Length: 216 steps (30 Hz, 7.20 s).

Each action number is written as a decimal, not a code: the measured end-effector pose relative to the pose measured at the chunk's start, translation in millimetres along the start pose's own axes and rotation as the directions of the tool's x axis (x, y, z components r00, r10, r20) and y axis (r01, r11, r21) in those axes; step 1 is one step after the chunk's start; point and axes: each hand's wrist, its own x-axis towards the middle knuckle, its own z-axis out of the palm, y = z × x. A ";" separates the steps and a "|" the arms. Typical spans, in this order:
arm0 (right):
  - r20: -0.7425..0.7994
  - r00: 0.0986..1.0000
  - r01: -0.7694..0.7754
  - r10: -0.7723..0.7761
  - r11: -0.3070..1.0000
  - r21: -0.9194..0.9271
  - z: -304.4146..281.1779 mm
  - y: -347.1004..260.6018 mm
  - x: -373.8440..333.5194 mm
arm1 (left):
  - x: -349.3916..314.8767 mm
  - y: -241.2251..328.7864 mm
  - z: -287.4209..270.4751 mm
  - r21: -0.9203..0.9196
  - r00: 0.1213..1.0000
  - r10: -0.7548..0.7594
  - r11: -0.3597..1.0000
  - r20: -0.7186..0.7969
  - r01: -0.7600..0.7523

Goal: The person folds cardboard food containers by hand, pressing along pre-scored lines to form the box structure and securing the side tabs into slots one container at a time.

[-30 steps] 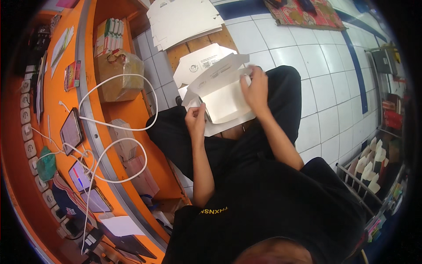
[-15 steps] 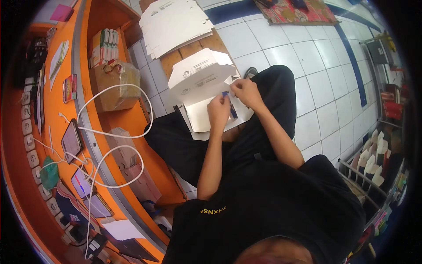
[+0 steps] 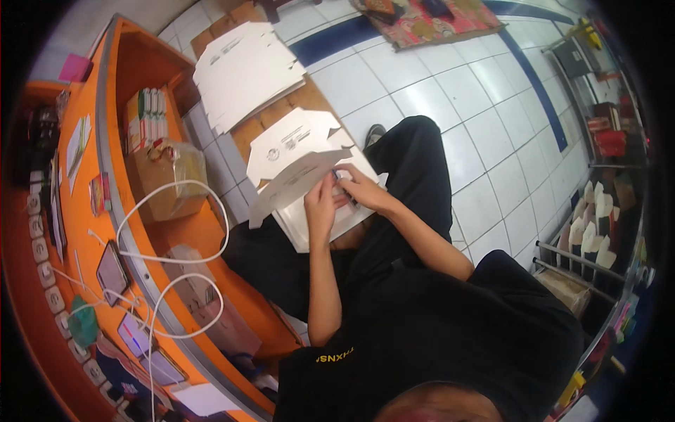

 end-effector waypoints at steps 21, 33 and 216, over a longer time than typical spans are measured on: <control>-0.279 0.880 0.052 -0.385 0.661 -0.748 -2.6 31.4 -15.9 | -50.4 -31.1 -78.4 0.777 0.869 0.295 0.613 -0.397 0.147; -0.173 0.916 0.090 -0.362 0.606 -0.790 9.2 4.4 -22.4 | -51.4 -24.5 -51.8 0.736 0.896 0.372 0.673 -0.243 -0.080; -0.299 0.887 -0.003 -0.351 0.643 -0.766 -20.2 28.6 -10.0 | -49.1 -30.6 -64.2 0.784 0.841 0.360 0.610 -0.403 0.115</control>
